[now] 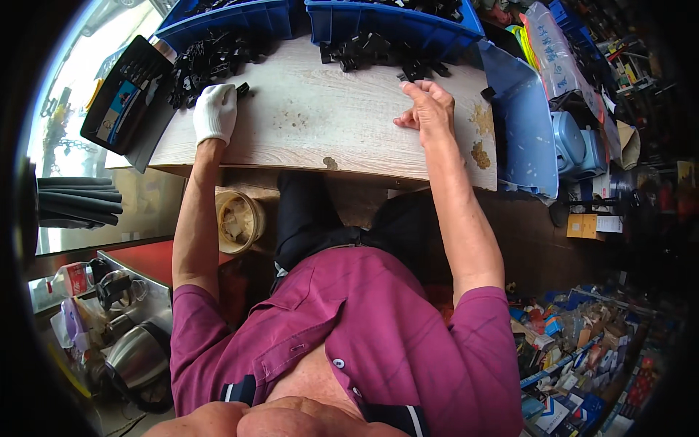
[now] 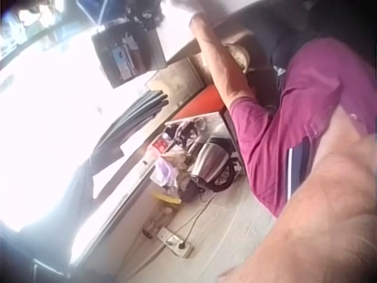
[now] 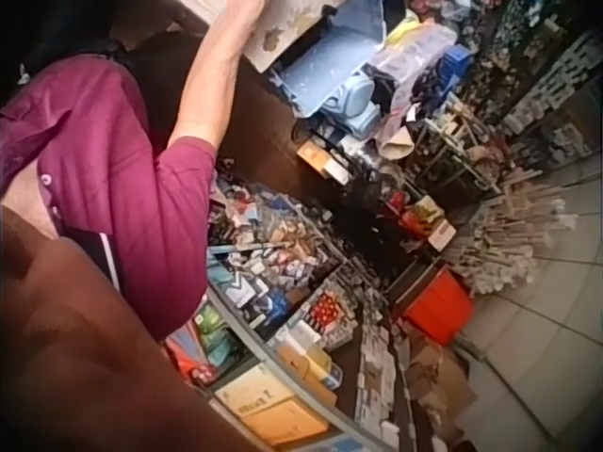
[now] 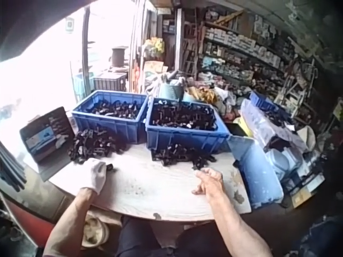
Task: Manually assembling small black plastic components at a workshop bench.
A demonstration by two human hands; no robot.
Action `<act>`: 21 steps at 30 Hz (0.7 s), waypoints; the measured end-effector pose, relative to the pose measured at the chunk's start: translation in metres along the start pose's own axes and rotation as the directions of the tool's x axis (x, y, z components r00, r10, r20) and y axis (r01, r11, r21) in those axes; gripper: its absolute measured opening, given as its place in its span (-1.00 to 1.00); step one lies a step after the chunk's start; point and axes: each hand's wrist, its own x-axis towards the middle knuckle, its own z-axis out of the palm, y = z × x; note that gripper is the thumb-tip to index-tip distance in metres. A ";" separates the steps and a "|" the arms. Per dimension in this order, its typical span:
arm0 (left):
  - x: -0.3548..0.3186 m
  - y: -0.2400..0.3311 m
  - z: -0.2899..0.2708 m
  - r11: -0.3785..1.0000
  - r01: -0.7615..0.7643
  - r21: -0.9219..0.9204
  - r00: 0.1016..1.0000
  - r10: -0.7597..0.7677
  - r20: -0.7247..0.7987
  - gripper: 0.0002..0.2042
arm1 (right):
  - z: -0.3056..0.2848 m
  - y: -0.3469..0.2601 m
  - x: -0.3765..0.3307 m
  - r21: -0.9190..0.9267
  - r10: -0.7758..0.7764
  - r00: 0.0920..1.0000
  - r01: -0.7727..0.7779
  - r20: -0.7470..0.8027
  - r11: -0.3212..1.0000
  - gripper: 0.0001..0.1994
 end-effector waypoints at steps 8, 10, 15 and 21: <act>-0.013 0.024 0.000 0.986 -0.167 0.022 0.986 0.166 0.029 -0.77 | -0.059 -0.013 0.029 0.002 -0.074 0.880 0.085 -0.469 0.996 -0.67; -0.016 0.032 0.000 0.976 -0.210 0.062 0.977 0.208 0.042 -0.77 | -0.047 -0.013 0.028 -0.034 -0.011 0.951 0.000 -0.309 0.999 -0.60; -0.021 0.060 0.001 0.958 -0.285 0.024 0.956 0.283 0.073 -0.78 | -0.001 -0.011 0.028 -0.262 0.037 0.964 -0.108 -0.263 0.959 -0.66; -0.025 0.084 0.007 0.970 -0.244 -0.018 0.960 0.244 0.138 -0.76 | 0.014 0.000 0.042 -0.482 -0.036 0.963 -0.101 -0.267 0.870 -0.64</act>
